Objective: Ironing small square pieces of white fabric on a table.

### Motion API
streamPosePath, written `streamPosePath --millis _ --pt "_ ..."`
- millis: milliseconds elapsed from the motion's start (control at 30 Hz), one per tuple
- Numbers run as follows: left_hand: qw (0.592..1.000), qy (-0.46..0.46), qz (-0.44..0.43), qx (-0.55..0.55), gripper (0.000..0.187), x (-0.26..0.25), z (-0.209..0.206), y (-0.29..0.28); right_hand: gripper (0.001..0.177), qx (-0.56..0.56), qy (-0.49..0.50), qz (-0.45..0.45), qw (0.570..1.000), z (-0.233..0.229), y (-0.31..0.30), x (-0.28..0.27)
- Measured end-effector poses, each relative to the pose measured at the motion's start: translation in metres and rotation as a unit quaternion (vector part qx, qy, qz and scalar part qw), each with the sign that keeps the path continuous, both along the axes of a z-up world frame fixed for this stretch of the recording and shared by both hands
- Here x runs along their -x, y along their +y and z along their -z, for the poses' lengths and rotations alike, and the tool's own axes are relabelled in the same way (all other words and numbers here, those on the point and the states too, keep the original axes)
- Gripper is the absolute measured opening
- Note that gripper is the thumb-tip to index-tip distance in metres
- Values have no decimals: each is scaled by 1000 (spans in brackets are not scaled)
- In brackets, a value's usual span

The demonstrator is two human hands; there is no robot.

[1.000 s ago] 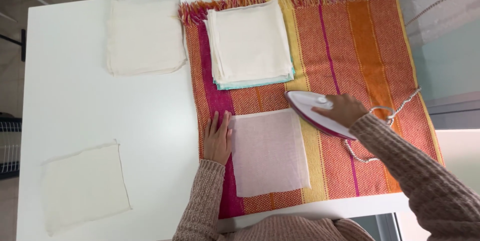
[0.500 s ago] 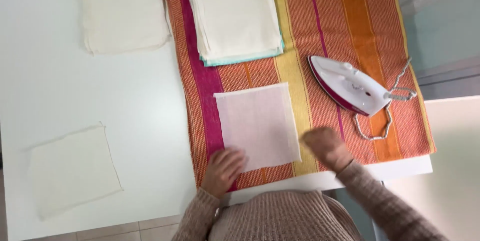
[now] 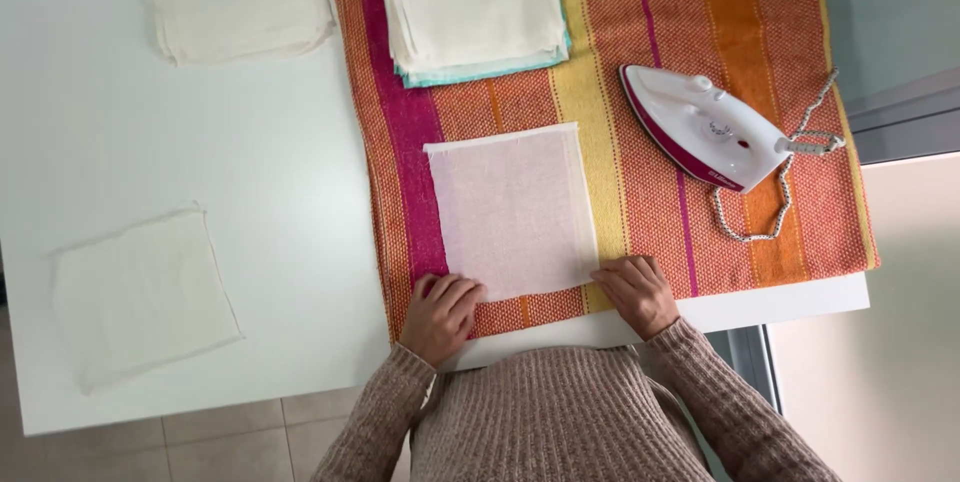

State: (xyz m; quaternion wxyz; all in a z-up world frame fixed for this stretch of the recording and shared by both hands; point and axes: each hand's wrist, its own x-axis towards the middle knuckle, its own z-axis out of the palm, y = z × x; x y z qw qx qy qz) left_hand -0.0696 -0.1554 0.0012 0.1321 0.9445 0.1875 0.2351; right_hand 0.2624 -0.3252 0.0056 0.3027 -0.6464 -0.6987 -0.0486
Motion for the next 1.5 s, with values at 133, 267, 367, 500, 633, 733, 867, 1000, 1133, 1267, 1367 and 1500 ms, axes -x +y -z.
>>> streamPosePath --millis 133,267,367,500,633,733,867,1000,1133,1267,1367,1500 --pt "1000 -8 17 -9 26 -59 9 -30 8 51 71 16 996 15 -7 -8" --pt "995 -67 69 15 34 -132 9 -44 14 147 169 12 975 15 0 -18" --pt "994 -80 74 33 30 -155 19 -48 17 226 196 19 954 8 8 -24" --pt "992 -80 69 67 19 -153 29 -46 15 306 215 29 927 -18 32 -24" --pt "989 -71 82 97 16 -149 18 -42 14 352 212 54 910 -16 35 -27" --pt "990 -51 98 91 15 -146 -4 -38 10 422 174 69 887 -14 38 -27" --pt "992 -37 103 67 19 -145 -9 -35 12 457 144 80 874 5 37 -29" --pt "990 -34 115 80 22 -145 -4 -35 16 467 173 48 866 13 35 -39" --pt "989 -56 113 73 33 -146 -6 -33 46 278 -14 182 943 -74 95 -101" --pt "989 -60 124 58 28 -145 4 -36 61 154 -92 226 958 -69 135 -198" --pt "990 -61 120 49 29 -145 1 -33 61 302 -40 297 905 -54 155 -223" --pt "988 -61 131 46 31 -145 13 -38 82 458 -37 289 840 -64 132 -211"
